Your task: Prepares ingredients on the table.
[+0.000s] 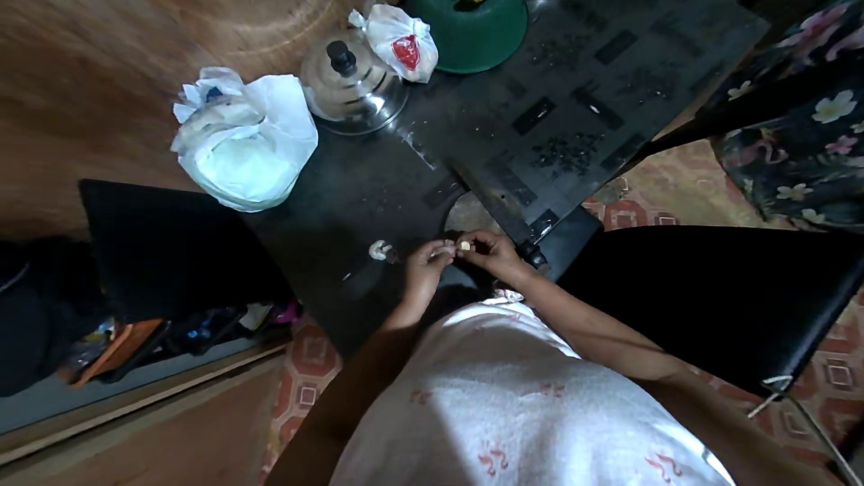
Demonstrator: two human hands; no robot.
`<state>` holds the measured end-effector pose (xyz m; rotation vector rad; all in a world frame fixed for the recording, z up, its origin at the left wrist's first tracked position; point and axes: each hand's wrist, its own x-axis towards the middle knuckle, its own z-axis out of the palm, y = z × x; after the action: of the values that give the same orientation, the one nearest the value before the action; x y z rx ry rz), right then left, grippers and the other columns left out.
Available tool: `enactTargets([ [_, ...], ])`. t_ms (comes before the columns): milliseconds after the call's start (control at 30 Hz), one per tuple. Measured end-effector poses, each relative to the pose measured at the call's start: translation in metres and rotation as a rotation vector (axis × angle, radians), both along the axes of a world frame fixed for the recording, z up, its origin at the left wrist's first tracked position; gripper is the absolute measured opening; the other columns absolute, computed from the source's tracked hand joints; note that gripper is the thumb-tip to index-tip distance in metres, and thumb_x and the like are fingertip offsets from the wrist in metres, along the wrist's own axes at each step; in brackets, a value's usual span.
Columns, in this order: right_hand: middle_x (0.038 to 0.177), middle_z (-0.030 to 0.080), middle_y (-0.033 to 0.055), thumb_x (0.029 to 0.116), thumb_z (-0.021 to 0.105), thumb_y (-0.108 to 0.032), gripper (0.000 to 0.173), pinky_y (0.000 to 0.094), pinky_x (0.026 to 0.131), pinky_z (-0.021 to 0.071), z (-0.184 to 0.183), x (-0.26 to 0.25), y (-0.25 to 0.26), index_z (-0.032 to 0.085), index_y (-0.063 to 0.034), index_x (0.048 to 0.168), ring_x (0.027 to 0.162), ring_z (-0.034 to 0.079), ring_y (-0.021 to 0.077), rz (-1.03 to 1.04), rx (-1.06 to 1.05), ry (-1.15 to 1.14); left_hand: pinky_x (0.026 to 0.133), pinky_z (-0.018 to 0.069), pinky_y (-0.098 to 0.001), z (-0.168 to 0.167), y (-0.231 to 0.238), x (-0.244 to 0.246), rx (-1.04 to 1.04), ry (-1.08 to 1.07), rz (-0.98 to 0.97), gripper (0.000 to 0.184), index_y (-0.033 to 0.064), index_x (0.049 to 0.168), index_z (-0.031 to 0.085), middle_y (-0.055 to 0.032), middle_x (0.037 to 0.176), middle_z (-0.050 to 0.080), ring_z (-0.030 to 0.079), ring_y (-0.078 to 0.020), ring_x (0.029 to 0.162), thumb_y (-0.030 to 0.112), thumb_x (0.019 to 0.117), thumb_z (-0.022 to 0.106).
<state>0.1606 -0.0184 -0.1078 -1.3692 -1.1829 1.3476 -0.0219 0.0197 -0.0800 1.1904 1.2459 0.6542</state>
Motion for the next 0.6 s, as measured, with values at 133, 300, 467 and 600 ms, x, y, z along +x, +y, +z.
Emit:
enactTargets([
  [133,0.096,0.073,0.0090,0.0976,0.068,-0.010,0.024,0.0326,0.081,0.0611,0.002,-0.003,0.000,0.068,0.0009,0.119,0.084,0.071,0.0137,-0.018,-0.069,0.130,0.087,0.0603,-0.0311,-0.003,-0.002,-0.004,0.139,0.058,-0.065,0.017,-0.0021,0.112,0.071,-0.0100,0.106,0.074,0.072,-0.0134,0.093,0.000,0.0949,0.067],
  [300,0.100,0.072,0.0105,0.0996,0.066,-0.011,0.022,0.0364,0.081,0.0605,-0.002,0.018,0.007,0.068,-0.0003,0.119,0.084,0.070,0.0162,-0.132,-0.103,-0.018,0.088,0.0597,-0.0326,-0.008,0.010,-0.015,0.166,0.226,-0.072,0.017,-0.0001,0.112,0.072,-0.0103,0.107,0.074,0.072,-0.0136,0.092,0.002,0.0960,0.067],
  [467,0.127,0.066,0.0209,0.0981,0.069,-0.019,0.028,0.0546,0.105,0.0491,-0.009,0.039,0.016,0.072,-0.0056,0.123,0.121,0.062,0.0363,-0.047,-0.190,-0.558,0.110,0.0465,-0.0447,-0.024,0.025,-0.029,0.109,0.662,-0.431,0.027,0.0044,0.122,0.072,-0.0166,0.128,0.067,0.062,-0.0272,0.124,0.010,0.0957,0.067],
  [600,0.130,0.063,0.0225,0.0968,0.070,-0.016,0.032,0.0539,0.103,0.0511,-0.016,0.036,0.020,0.071,-0.0083,0.128,0.119,0.063,0.0371,-0.002,-0.182,-0.627,0.117,0.0390,-0.0467,-0.023,0.028,-0.017,0.116,0.774,-0.567,0.038,0.0094,0.130,0.069,-0.0164,0.141,0.059,0.051,-0.0311,0.136,0.015,0.0925,0.072],
])
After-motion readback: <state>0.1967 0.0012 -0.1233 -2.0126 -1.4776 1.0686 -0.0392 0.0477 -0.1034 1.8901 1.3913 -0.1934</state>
